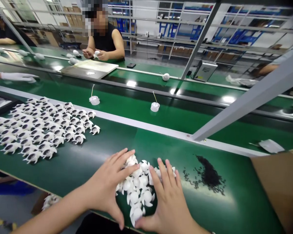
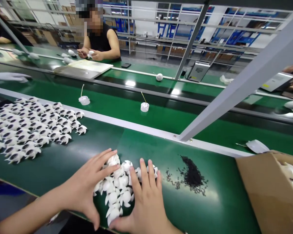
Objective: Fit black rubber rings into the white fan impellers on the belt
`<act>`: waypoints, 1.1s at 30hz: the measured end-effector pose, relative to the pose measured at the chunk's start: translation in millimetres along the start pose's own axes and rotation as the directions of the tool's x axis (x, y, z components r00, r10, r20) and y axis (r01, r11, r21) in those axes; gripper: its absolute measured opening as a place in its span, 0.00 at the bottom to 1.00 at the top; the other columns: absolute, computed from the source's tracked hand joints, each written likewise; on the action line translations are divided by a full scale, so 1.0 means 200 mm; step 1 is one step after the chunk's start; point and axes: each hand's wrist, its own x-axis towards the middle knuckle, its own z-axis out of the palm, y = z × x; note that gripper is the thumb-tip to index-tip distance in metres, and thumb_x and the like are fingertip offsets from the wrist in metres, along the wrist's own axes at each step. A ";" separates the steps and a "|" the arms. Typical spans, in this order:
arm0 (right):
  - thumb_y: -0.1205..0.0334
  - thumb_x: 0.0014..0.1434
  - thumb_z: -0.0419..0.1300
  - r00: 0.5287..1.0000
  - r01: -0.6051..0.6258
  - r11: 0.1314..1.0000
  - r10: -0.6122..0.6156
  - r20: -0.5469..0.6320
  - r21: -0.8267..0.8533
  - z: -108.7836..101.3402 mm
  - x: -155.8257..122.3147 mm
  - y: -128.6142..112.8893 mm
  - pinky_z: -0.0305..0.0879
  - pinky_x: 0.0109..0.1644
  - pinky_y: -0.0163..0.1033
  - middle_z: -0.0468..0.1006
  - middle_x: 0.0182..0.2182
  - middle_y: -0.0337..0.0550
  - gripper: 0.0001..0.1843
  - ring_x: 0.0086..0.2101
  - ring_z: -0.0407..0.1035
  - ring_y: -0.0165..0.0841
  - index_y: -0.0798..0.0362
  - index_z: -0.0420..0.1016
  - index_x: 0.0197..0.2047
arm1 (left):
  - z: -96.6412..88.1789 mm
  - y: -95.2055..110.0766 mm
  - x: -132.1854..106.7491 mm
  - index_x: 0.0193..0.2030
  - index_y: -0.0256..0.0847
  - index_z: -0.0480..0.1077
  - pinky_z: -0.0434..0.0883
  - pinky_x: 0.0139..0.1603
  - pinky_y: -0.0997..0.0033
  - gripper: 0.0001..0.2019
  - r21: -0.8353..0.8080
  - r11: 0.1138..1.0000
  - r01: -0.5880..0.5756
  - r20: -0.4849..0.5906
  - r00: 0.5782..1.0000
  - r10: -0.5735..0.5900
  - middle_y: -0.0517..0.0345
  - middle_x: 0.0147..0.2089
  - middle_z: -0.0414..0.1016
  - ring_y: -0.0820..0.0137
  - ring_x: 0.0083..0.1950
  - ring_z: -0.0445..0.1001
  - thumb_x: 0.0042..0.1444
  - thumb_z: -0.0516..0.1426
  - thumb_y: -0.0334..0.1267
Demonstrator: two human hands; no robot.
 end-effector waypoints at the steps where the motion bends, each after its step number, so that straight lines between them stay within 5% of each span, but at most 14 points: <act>1: 0.21 0.30 0.65 1.000 0.005 1.000 -0.005 0.003 0.006 -0.01 0.03 0.01 0.40 0.62 0.81 0.42 0.72 0.63 0.78 0.66 0.38 0.73 0.50 0.40 0.75 | 0.03 0.02 0.00 0.73 0.57 0.47 0.52 0.68 0.29 0.64 0.020 0.999 0.027 -0.029 0.999 -0.026 0.47 0.77 0.35 0.34 0.73 0.43 0.29 0.66 0.72; 6: 0.22 0.35 0.65 0.994 0.051 0.999 -0.051 0.100 -0.001 -0.05 0.22 0.15 0.38 0.65 0.75 0.42 0.72 0.63 0.71 0.68 0.37 0.66 0.52 0.48 0.73 | 0.09 0.09 0.10 0.72 0.55 0.51 0.58 0.65 0.29 0.60 0.069 0.973 0.220 -0.109 0.971 -0.212 0.46 0.77 0.33 0.33 0.73 0.45 0.31 0.68 0.68; 10: 0.23 0.42 0.62 0.984 0.063 0.997 -0.068 0.167 0.035 -0.16 0.34 0.25 0.38 0.67 0.73 0.43 0.72 0.61 0.66 0.69 0.36 0.61 0.54 0.48 0.73 | 0.08 0.14 0.15 0.73 0.53 0.48 0.57 0.63 0.26 0.67 0.045 0.952 0.302 -0.087 0.951 -0.298 0.42 0.77 0.32 0.29 0.72 0.42 0.24 0.69 0.69; 12: 0.27 0.51 0.59 0.994 0.038 0.997 -0.045 0.102 0.060 -0.24 0.35 0.29 0.41 0.68 0.71 0.44 0.72 0.59 0.57 0.69 0.37 0.59 0.54 0.50 0.73 | 0.03 0.13 0.17 0.74 0.52 0.46 0.59 0.62 0.25 0.69 0.019 0.956 0.292 -0.053 0.955 -0.290 0.41 0.76 0.37 0.28 0.72 0.42 0.24 0.66 0.73; 15: 0.40 0.63 0.55 0.994 -0.073 0.990 0.082 -0.067 0.120 -0.37 0.33 0.39 0.53 0.67 0.62 0.53 0.70 0.56 0.36 0.67 0.49 0.52 0.51 0.62 0.67 | -0.10 0.05 0.26 0.72 0.49 0.52 0.59 0.65 0.30 0.56 0.022 0.972 0.236 -0.084 0.969 -0.233 0.43 0.74 0.49 0.35 0.73 0.43 0.40 0.61 0.73; 18: 0.49 0.66 0.55 0.956 -0.127 0.968 0.177 -0.234 0.216 -0.45 0.31 0.50 0.65 0.60 0.52 0.69 0.58 0.53 0.19 0.58 0.65 0.45 0.50 0.72 0.54 | -0.25 -0.04 0.50 0.62 0.45 0.67 0.61 0.68 0.47 0.33 -0.047 0.995 0.084 -0.089 0.992 -0.088 0.46 0.65 0.66 0.50 0.67 0.61 0.55 0.59 0.63; 21: 0.56 0.67 0.55 0.916 -0.074 0.965 0.165 -0.366 0.251 -0.48 0.31 0.57 0.68 0.53 0.46 0.76 0.43 0.49 0.10 0.47 0.71 0.39 0.51 0.75 0.44 | -0.31 -0.09 0.80 0.55 0.44 0.72 0.70 0.56 0.63 0.24 -0.209 0.976 -0.058 0.053 0.996 0.071 0.50 0.53 0.76 0.62 0.52 0.74 0.58 0.60 0.56; 24: 0.62 0.65 0.55 0.919 -0.066 0.975 0.142 -0.367 0.211 -0.46 0.31 0.60 0.69 0.45 0.42 0.75 0.35 0.45 0.08 0.38 0.71 0.36 0.51 0.75 0.38 | -0.24 -0.11 1.06 0.56 0.45 0.73 0.71 0.45 0.70 0.27 -0.325 0.936 -0.138 0.253 0.940 0.227 0.52 0.49 0.77 0.66 0.44 0.74 0.53 0.64 0.55; 26: 0.65 0.64 0.56 0.925 -0.102 0.980 0.155 -0.346 0.169 -0.45 0.31 0.61 0.68 0.42 0.40 0.74 0.33 0.44 0.07 0.36 0.70 0.35 0.52 0.75 0.36 | -0.17 -0.12 1.17 0.56 0.46 0.73 0.68 0.37 0.75 0.28 -0.375 0.923 -0.086 0.323 0.921 0.217 0.56 0.46 0.77 0.71 0.36 0.71 0.51 0.64 0.57; 29: 0.65 0.62 0.57 0.927 -0.149 0.983 0.175 -0.331 0.103 -0.43 0.30 0.62 0.66 0.42 0.39 0.74 0.34 0.43 0.06 0.36 0.70 0.34 0.52 0.76 0.36 | -0.08 -0.15 1.21 0.55 0.48 0.72 0.63 0.31 0.77 0.30 -0.342 0.939 -0.045 0.304 0.940 0.156 0.60 0.43 0.75 0.76 0.30 0.64 0.48 0.66 0.57; 33: 0.67 0.61 0.56 0.945 -0.169 0.985 0.171 -0.279 0.030 -0.43 0.30 0.61 0.64 0.41 0.38 0.73 0.33 0.43 0.06 0.36 0.68 0.34 0.53 0.74 0.35 | -0.06 -0.19 1.17 0.52 0.48 0.74 0.64 0.35 0.76 0.20 -0.350 0.929 -0.122 0.253 0.942 0.219 0.60 0.45 0.74 0.74 0.35 0.66 0.53 0.64 0.50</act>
